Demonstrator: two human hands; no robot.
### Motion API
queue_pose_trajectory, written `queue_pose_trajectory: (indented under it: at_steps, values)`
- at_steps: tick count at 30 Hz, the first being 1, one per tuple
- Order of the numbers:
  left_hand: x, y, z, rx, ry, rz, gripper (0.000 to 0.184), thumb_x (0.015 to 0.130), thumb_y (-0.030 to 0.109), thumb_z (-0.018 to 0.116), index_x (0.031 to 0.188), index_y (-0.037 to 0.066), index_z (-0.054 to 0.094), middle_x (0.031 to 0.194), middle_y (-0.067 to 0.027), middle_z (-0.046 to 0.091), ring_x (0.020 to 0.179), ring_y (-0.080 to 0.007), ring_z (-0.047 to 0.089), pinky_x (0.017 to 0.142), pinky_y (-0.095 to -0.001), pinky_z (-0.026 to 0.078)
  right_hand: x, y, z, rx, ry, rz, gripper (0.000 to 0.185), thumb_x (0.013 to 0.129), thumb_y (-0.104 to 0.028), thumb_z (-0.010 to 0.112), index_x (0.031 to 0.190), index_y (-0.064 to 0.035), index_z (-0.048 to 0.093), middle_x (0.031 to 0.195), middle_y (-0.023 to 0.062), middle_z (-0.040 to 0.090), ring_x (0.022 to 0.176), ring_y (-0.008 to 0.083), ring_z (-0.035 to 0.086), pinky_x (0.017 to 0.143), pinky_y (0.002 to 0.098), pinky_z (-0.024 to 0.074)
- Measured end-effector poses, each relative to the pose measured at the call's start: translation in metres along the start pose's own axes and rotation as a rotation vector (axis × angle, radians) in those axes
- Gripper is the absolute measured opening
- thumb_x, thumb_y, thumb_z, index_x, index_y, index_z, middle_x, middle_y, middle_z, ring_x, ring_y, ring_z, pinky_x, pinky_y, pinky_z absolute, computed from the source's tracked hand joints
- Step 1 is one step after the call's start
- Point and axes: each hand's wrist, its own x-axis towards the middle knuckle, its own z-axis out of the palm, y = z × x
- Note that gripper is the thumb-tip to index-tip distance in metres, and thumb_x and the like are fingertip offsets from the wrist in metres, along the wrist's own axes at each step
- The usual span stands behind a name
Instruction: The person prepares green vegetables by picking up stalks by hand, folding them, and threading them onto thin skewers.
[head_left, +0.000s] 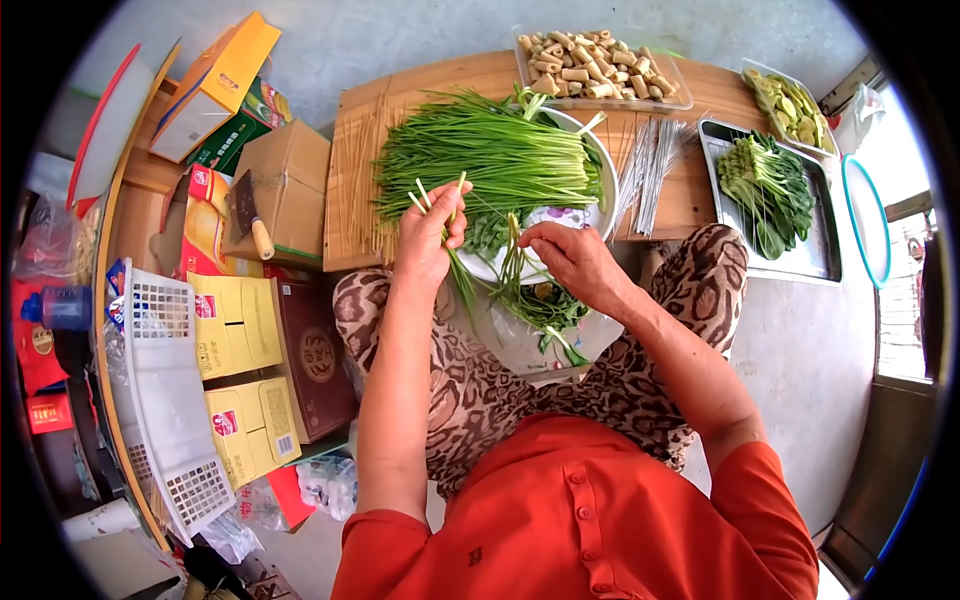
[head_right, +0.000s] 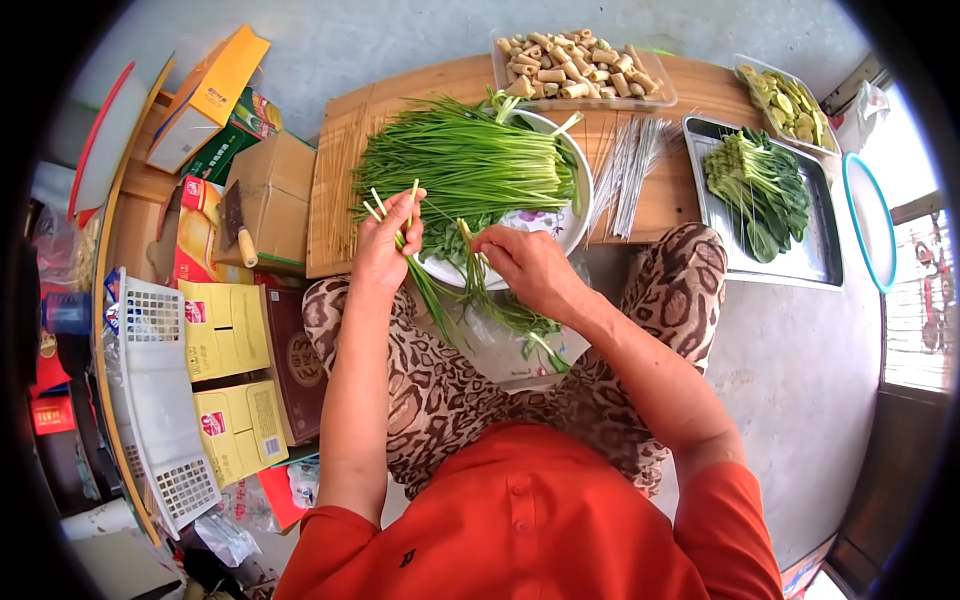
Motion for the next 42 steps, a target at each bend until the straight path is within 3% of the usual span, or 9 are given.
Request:
queue_pose_trajectory:
  at_steps: [12,14,24,26,36,42]
  values:
    - [-0.001,0.000,0.001,0.015,0.026,-0.027,0.022,0.090,0.019,0.062,0.103,0.002,0.064,0.075,0.0025,0.054,0.055,-0.0049,0.046,0.042,-0.0185,0.030,0.000,0.001,0.000,-0.011,-0.011,0.026,0.018,0.090,-0.014,0.050,0.099,-0.0043,0.063,0.064,0.0150,0.059,0.060,0.0288,0.059,0.057,0.0383,0.0445]
    - [-0.001,0.000,0.000,0.017,0.022,-0.023,0.022,0.090,0.020,0.062,0.103,0.001,0.064,0.075,0.0026,0.054,0.055,-0.0048,0.046,0.042,-0.0185,0.030,0.000,0.008,0.004,0.013,0.025,-0.075,0.018,0.094,-0.012,0.049,0.103,-0.0031,0.062,0.055,0.0033,0.044,0.049,0.0096,0.040,0.048,0.0291,0.0350]
    - [-0.001,-0.001,0.000,0.025,0.008,-0.007,0.023,0.090,0.020,0.062,0.103,0.002,0.064,0.075,0.0026,0.054,0.055,-0.0045,0.045,0.042,-0.0185,0.029,0.000,0.006,0.002,0.005,0.025,-0.088,0.018,0.094,-0.013,0.049,0.102,-0.0030,0.062,0.055,0.0040,0.045,0.049,0.0100,0.041,0.048,0.0292,0.0357]
    - [-0.001,0.000,0.000,0.026,0.007,-0.006,0.023,0.090,0.020,0.062,0.103,0.002,0.064,0.075,0.0026,0.054,0.055,-0.0045,0.045,0.042,-0.0184,0.030,-0.001,0.001,0.000,-0.004,0.016,-0.026,0.018,0.090,-0.015,0.051,0.098,-0.0042,0.063,0.062,0.0147,0.058,0.058,0.0290,0.058,0.056,0.0382,0.0445]
    - [0.000,0.000,-0.002,0.055,-0.026,-0.025,0.025,0.090,0.020,0.062,0.104,-0.001,0.062,0.075,0.0018,0.053,0.054,-0.0050,0.044,0.042,-0.0188,0.030,0.000,0.002,-0.002,-0.009,-0.001,-0.012,0.018,0.090,-0.015,0.050,0.097,-0.0047,0.064,0.070,0.0164,0.061,0.067,0.0309,0.062,0.062,0.0387,0.0466]
    - [0.001,-0.001,-0.001,0.076,0.005,-0.029,0.022,0.088,0.018,0.064,0.100,0.000,0.064,0.075,0.0022,0.053,0.054,-0.0044,0.044,0.041,-0.0172,0.028,0.000,0.005,-0.003,0.007,-0.007,-0.009,0.018,0.090,-0.015,0.051,0.096,-0.0047,0.064,0.068,0.0157,0.061,0.064,0.0289,0.060,0.060,0.0375,0.0458]
